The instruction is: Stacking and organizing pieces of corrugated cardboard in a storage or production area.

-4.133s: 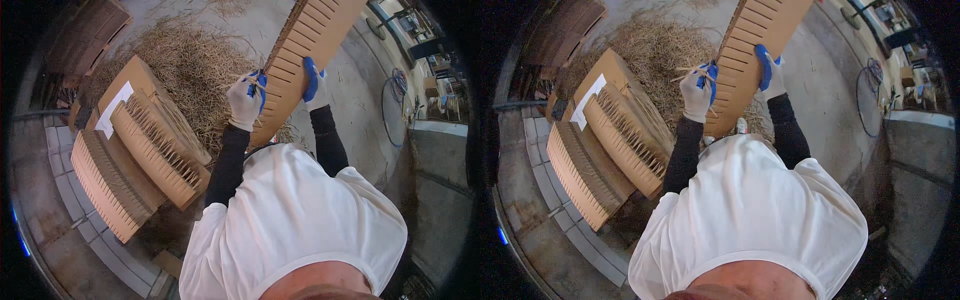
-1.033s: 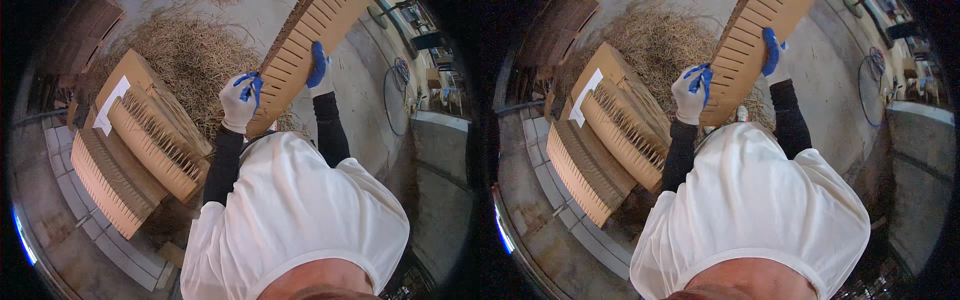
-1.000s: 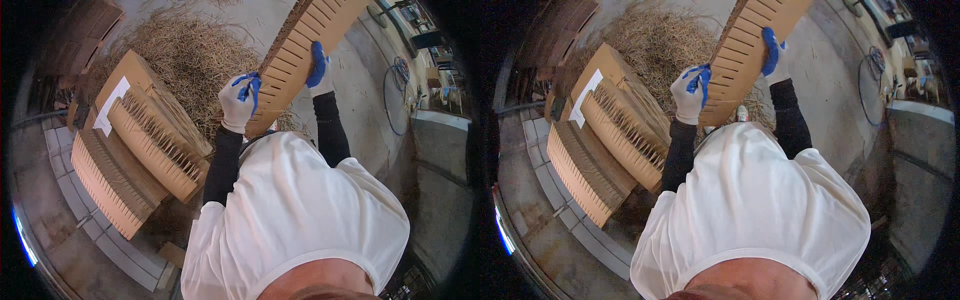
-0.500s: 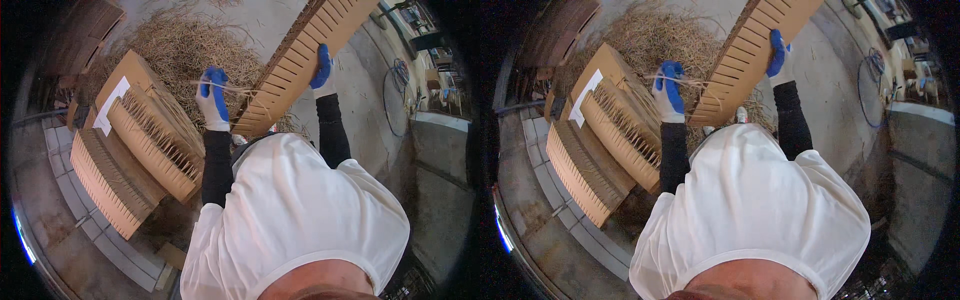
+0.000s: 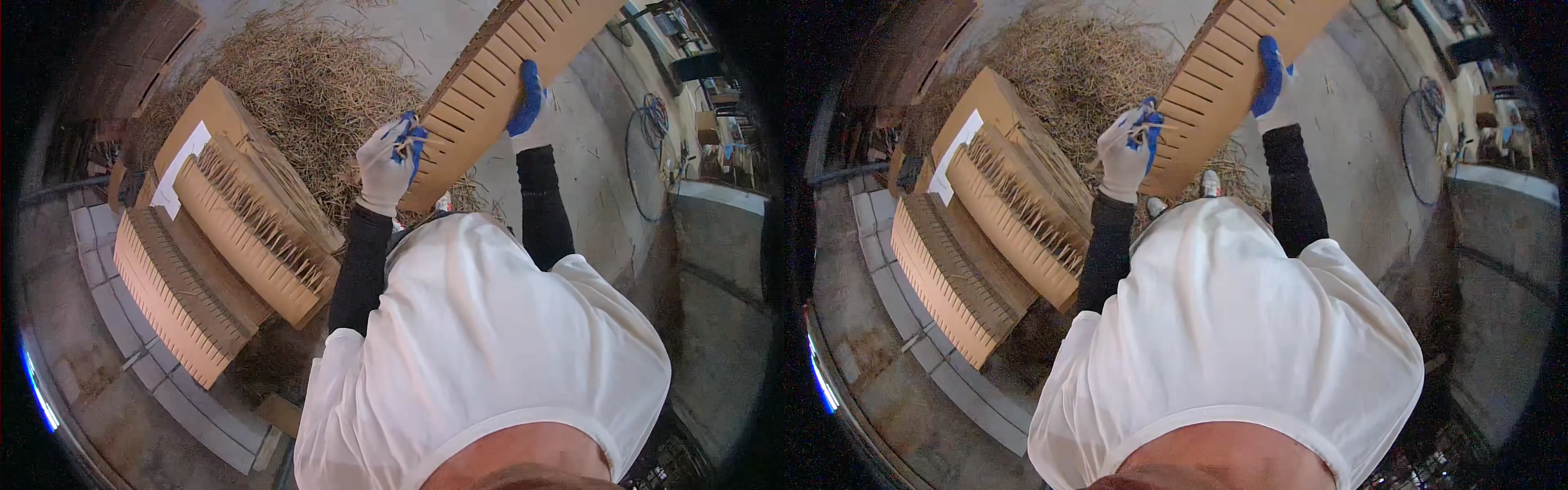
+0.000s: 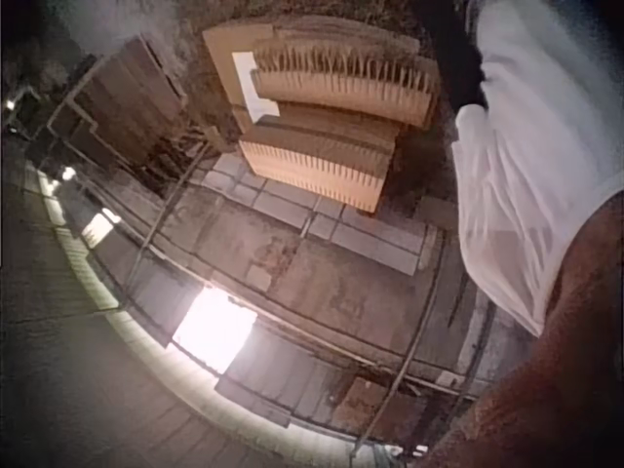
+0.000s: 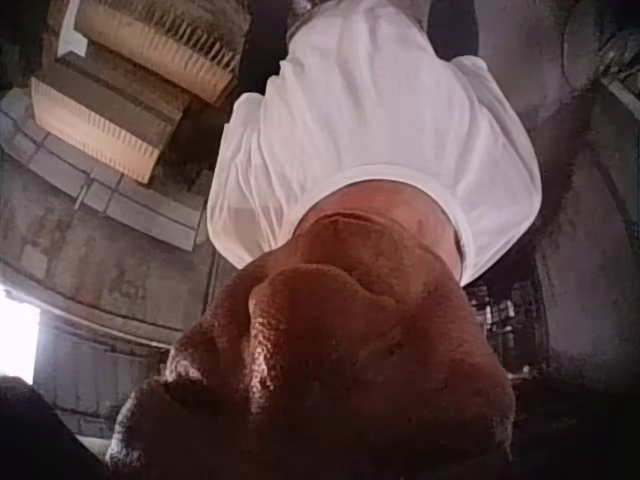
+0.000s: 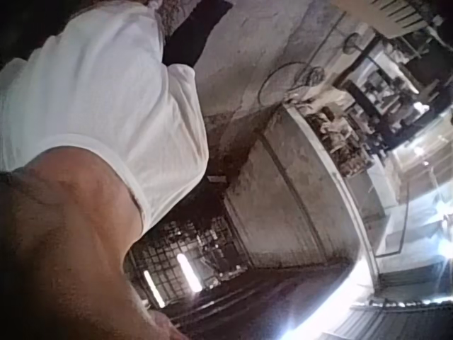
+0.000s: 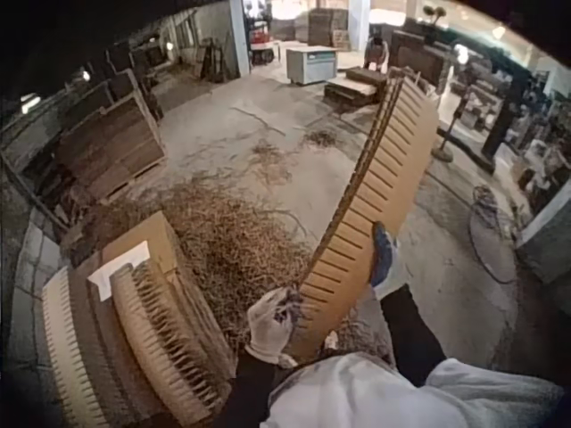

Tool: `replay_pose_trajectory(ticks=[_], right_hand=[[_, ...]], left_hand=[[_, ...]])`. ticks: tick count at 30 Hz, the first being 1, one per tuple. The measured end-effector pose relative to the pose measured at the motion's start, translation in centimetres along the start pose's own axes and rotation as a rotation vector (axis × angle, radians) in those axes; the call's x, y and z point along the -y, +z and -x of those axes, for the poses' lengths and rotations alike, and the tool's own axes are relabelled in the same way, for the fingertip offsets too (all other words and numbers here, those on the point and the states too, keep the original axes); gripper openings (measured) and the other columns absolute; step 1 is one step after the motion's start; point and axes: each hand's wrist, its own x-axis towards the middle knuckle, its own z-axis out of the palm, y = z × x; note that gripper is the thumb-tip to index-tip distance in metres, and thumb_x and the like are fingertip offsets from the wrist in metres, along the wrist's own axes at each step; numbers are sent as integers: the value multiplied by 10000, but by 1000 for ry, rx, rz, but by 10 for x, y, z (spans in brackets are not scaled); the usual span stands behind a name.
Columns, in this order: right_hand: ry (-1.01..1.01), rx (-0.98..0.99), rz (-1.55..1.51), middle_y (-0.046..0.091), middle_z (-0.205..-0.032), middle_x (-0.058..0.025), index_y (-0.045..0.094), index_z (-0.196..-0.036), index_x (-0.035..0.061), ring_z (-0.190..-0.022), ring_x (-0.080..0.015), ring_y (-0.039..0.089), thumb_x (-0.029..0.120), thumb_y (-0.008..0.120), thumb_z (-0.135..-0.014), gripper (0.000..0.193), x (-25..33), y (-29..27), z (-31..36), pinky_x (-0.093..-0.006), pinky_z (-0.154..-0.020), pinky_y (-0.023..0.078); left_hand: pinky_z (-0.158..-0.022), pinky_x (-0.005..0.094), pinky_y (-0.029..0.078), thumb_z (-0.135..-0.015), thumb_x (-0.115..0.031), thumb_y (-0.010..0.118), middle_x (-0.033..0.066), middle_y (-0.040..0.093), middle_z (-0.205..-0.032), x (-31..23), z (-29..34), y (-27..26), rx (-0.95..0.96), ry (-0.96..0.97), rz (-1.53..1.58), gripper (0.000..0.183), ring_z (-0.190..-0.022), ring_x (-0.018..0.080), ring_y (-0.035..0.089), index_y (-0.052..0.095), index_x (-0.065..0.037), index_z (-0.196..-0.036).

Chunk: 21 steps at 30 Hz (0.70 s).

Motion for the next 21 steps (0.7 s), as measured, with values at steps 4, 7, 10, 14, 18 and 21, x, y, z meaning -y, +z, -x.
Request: replay_pose_trajectory(ticks=[4, 7, 10, 14, 18, 21], right_hand=[[-1, -27, 74, 556, -1206, -115, 443, -1277, 57, -1068, -260, 578, 221, 538, -923, 401, 2, 3, 10, -402, -907, 497], [-6, -13, 184, 515, -1270, -119, 395, -1323, 55, -1132, -269, 537, 272, 530, -925, 473, 0, -18, 7, -423, -966, 451], [-6, 22, 169, 506, -1281, -120, 378, -1336, 56, -1139, -275, 532, 288, 525, -926, 493, -2, -13, 6, -426, -976, 441], [-35, 23, 206, 494, -1296, -118, 363, -1347, 56, -1151, -270, 523, 315, 513, -929, 515, 4, 3, 12, -425, -990, 426], [-50, -2, 186, 491, -1301, -115, 371, -1343, 51, -1156, -265, 520, 327, 497, -934, 509, 5, -1, 10, -415, -998, 419], [-43, -27, 194, 485, -1308, -117, 385, -1337, 50, -1165, -263, 512, 330, 481, -940, 495, 6, -9, 2, -411, -1002, 414]], left_hand=[[-614, 302, 496, -810, -102, 639, 127, 660, -773, 2, 9, -8, 4, -297, 23, 134, -652, 217, 638, 683, -15, -902], [-553, 297, 479, -885, -140, 570, 79, 668, -773, 9, 10, -6, 35, -638, 325, 166, -627, 136, 619, 674, -13, -911], [-585, 247, 479, -910, -180, 540, 35, 619, -694, 28, 18, -5, -361, -1006, 1119, 198, -587, 137, 582, 636, -8, -923], [-563, 268, 509, -905, -214, 545, 91, 632, -781, 113, 51, -41, -370, -939, 1548, 216, -649, 188, 630, 589, -4, -930], [-705, 233, 495, -939, -181, 500, 99, 650, -903, 14, 1, -35, -349, -601, 491, 268, -777, 117, 623, 578, 13, -1107], [-819, 291, 482, -923, -177, 524, 115, 633, -1084, 46, 27, -49, -56, -589, 491, 328, -949, 165, 617, 544, 24, -1182]])
